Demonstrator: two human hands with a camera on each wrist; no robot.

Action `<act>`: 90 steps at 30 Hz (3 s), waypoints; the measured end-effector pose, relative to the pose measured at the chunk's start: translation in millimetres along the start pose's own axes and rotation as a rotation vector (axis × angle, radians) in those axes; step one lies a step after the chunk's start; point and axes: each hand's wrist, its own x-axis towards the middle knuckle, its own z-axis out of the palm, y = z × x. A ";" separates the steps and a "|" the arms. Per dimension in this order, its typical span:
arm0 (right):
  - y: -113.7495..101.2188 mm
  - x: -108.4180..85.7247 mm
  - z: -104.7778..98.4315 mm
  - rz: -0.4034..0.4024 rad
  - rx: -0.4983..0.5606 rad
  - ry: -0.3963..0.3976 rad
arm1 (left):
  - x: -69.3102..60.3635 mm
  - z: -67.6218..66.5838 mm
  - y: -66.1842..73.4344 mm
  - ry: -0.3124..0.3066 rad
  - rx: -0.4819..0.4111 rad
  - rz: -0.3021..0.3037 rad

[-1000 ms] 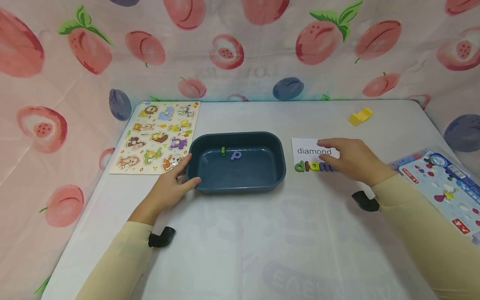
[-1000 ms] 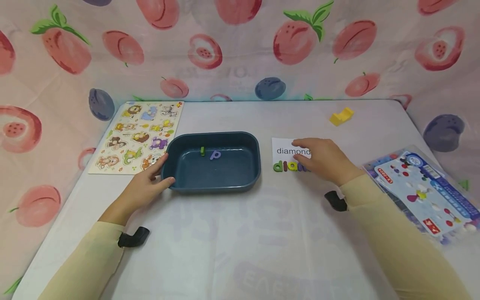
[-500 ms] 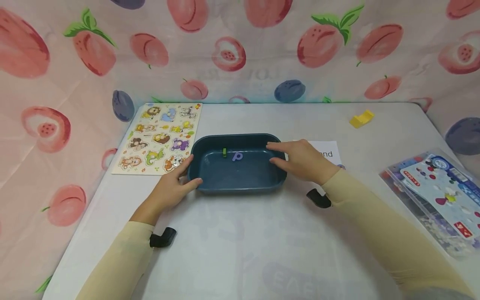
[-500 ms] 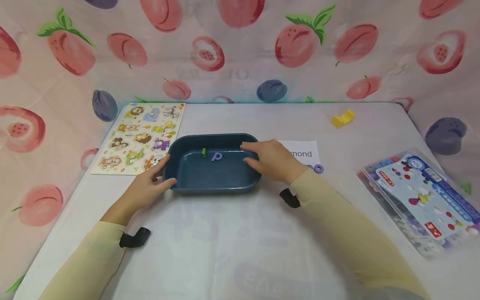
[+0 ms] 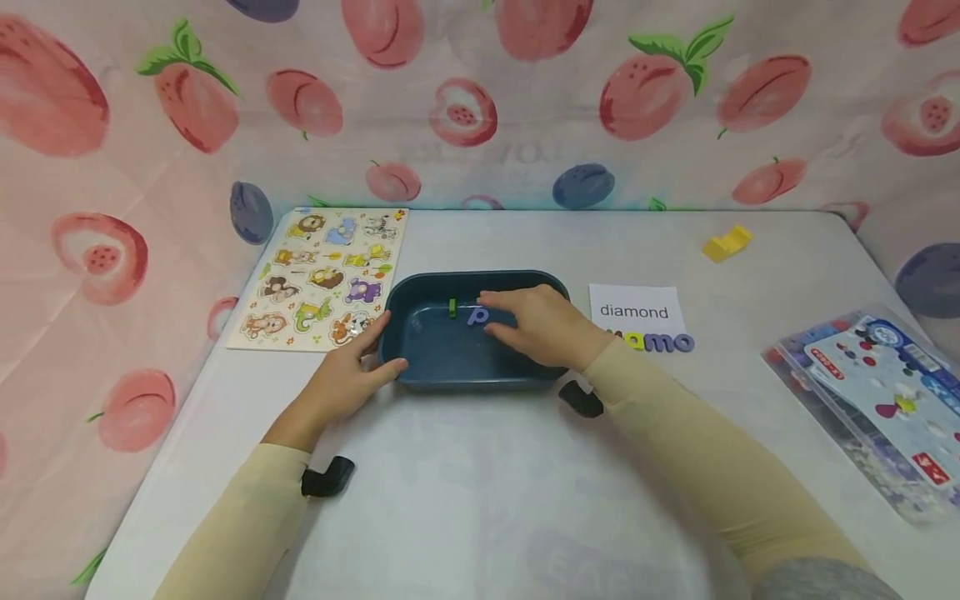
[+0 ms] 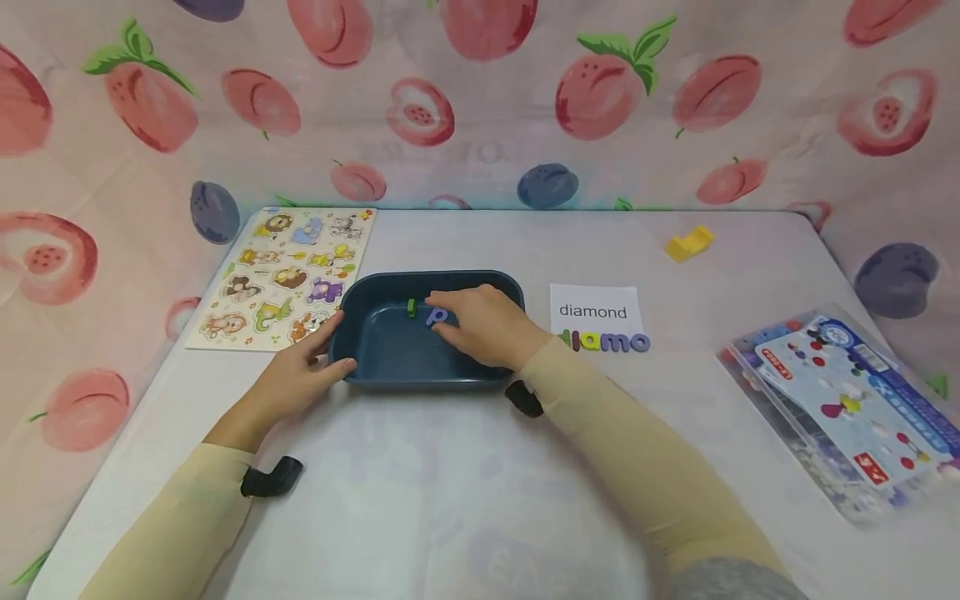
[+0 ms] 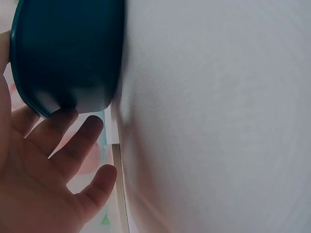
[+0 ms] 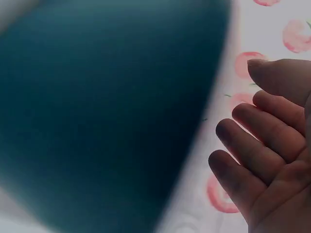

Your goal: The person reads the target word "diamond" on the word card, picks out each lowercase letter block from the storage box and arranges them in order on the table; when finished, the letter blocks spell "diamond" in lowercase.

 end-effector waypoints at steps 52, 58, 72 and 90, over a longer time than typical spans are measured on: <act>23.6 80.0 28.4 0.052 -0.080 -0.367 | 3.5 4.0 -3.5 0.027 -0.006 0.032; 24.2 79.3 28.1 0.060 -0.065 -0.354 | 3.0 3.5 -3.6 0.028 -0.011 0.037; 25.9 79.1 31.0 0.114 -0.039 -0.357 | 1.4 3.6 -3.0 0.026 -0.020 0.038; 25.3 77.5 34.4 0.097 -0.061 -0.414 | 0.2 3.4 -2.4 0.021 -0.028 0.025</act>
